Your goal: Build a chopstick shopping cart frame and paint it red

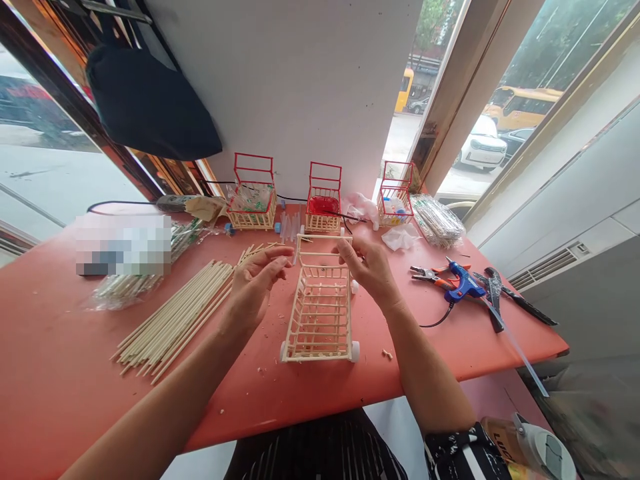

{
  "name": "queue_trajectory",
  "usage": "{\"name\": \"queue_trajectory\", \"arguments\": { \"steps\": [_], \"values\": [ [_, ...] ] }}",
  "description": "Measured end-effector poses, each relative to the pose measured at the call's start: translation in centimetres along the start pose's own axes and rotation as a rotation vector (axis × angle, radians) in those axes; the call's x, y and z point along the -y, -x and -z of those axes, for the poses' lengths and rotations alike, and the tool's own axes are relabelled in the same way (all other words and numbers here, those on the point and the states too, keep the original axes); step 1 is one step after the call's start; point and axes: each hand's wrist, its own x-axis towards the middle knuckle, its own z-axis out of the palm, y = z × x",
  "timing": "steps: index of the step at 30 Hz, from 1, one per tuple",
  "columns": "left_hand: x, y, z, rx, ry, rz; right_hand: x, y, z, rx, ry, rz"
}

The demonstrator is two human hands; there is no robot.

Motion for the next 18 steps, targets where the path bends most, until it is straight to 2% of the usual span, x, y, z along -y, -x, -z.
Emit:
{"name": "queue_trajectory", "arguments": {
  "steps": [10, 15, 18],
  "values": [
    [-3.2, -2.1, 0.6, 0.047, -0.091, -0.071, 0.4, 0.0, 0.1, 0.015, 0.005, -0.051],
    [-4.4, -2.8, 0.5, 0.189, -0.21, 0.009, 0.4, 0.1, -0.1, 0.008, 0.014, -0.036],
    [-4.9, -3.0, 0.3, 0.241, -0.315, 0.003, 0.2, 0.0, -0.3, 0.01, 0.012, -0.028]
  ]
}}
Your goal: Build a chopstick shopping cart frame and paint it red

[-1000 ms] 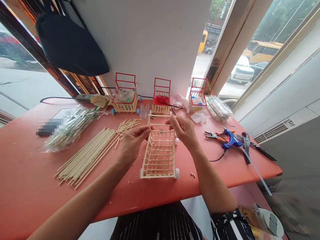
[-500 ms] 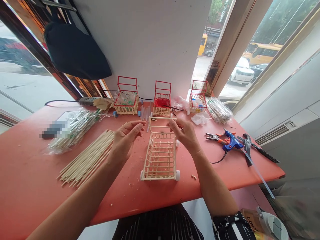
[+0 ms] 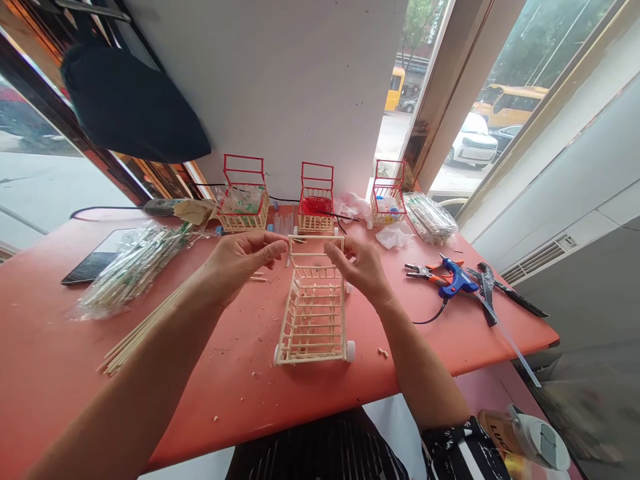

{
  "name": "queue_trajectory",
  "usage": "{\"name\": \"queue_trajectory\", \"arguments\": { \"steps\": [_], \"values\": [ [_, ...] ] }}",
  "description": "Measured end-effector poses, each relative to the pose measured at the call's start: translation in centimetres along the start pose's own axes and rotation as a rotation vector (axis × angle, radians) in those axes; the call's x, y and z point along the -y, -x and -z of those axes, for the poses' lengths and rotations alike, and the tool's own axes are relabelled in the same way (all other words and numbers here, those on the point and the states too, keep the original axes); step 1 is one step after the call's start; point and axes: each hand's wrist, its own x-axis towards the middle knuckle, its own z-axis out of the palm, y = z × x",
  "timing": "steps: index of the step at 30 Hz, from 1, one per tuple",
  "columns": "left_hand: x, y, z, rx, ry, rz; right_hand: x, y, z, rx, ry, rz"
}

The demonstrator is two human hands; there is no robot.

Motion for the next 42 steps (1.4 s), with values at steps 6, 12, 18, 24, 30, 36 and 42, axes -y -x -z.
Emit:
{"name": "queue_trajectory", "arguments": {
  "steps": [6, 12, 18, 24, 30, 36, 42],
  "values": [
    [0.0, -0.1, -0.4, -0.016, -0.099, -0.047, -0.2, -0.1, 0.1, 0.013, -0.028, -0.001],
    [0.3, -0.1, -0.7, -0.041, -0.101, -0.046, -0.2, -0.2, 0.1, 0.027, -0.043, -0.003],
    [0.4, 0.1, -0.8, -0.04, -0.096, -0.037, 0.1, -0.2, 0.1, 0.045, -0.064, 0.008],
    [0.6, 0.2, -1.0, -0.07, -0.068, -0.028, 0.1, -0.2, 0.2, 0.083, -0.092, -0.015],
    [1.0, 0.1, -1.0, -0.081, -0.067, -0.048, 0.0, -0.4, 0.1, 0.091, -0.1, -0.006],
    [1.4, 0.0, -1.1, -0.1, -0.069, -0.079, 0.3, -0.4, 0.0, 0.117, -0.143, -0.012],
    [1.5, 0.1, -1.1, -0.099, -0.054, -0.074, 0.1, -0.6, 0.8, 0.155, -0.11, -0.042]
  ]
}}
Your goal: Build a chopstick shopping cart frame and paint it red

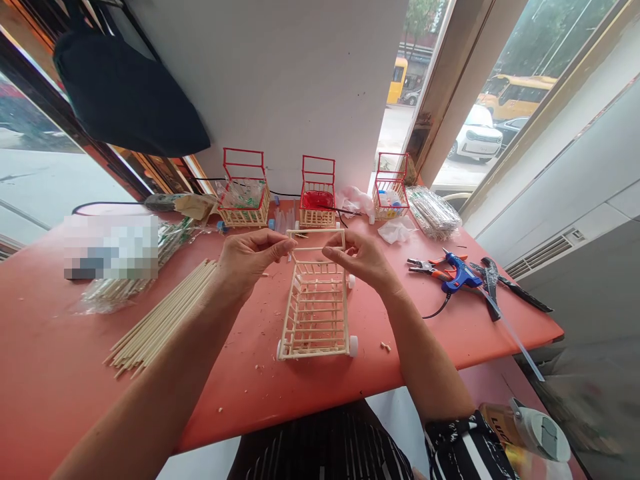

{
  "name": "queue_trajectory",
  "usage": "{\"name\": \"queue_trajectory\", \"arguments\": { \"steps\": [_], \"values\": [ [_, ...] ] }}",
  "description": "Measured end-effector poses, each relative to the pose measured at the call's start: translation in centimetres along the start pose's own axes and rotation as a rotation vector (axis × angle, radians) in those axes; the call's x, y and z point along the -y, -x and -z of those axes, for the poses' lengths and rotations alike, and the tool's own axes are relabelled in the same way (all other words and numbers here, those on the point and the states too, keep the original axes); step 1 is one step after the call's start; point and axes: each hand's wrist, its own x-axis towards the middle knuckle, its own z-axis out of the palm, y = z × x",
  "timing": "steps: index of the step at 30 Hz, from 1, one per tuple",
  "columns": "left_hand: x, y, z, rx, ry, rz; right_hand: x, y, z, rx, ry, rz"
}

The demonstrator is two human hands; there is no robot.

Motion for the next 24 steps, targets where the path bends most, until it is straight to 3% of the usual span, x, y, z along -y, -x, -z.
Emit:
{"name": "queue_trajectory", "arguments": {
  "steps": [13, 24],
  "values": [
    [0.3, 0.1, -0.2, -0.028, 0.024, 0.013, -1.0, 0.0, 1.3, -0.033, -0.005, -0.018],
    [0.7, 0.0, -0.4, -0.019, 0.103, 0.011, -0.4, 0.2, 1.8, -0.043, 0.028, 0.034]
  ]
}}
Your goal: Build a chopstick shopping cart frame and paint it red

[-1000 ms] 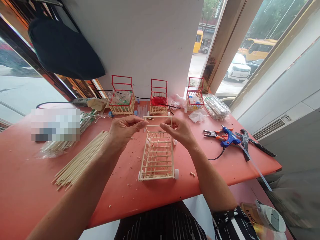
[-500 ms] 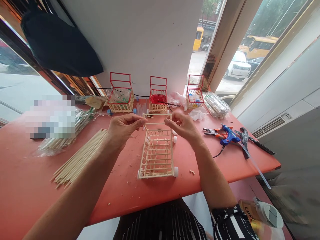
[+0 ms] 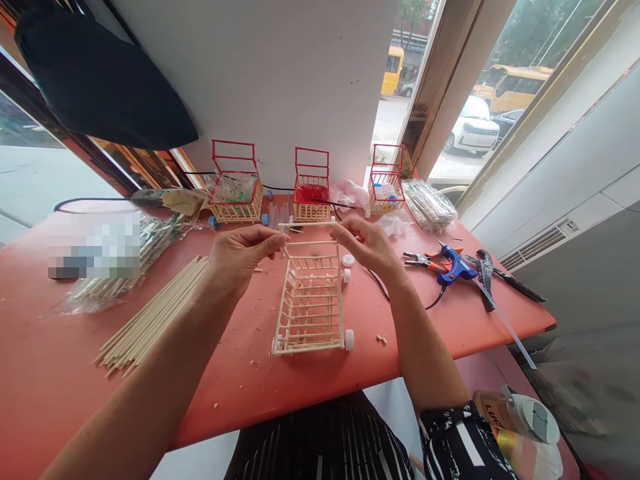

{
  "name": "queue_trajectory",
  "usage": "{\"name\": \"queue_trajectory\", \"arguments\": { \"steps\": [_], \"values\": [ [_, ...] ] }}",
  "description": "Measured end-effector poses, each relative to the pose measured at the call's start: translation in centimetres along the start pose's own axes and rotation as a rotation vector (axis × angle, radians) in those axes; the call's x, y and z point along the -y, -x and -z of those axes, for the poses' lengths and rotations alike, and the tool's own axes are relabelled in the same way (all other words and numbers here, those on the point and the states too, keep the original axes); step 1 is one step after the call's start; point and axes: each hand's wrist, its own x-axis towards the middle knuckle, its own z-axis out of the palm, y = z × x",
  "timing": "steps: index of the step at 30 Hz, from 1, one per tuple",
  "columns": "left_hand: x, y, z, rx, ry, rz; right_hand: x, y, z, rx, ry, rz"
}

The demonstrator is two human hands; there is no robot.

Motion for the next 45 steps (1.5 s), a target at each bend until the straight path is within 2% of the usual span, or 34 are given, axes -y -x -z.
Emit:
{"name": "queue_trajectory", "arguments": {
  "steps": [12, 32, 39, 45],
  "values": [
    [-1.0, 0.2, -0.2, -0.015, 0.011, 0.011, -0.3, -0.4, 0.3, 0.023, 0.052, 0.006],
    [-1.0, 0.2, -0.2, 0.006, 0.041, 0.016, 0.5, -0.1, 0.6, 0.036, 0.119, 0.034],
    [-1.4, 0.4, 0.3, 0.05, 0.042, 0.052, 0.7, 0.1, 0.6, 0.046, 0.146, 0.058],
    [-2.3, 0.6, 1.0, 0.081, -0.024, 0.139, 0.8, 0.1, 0.7, 0.052, 0.168, 0.059]
  ]
}}
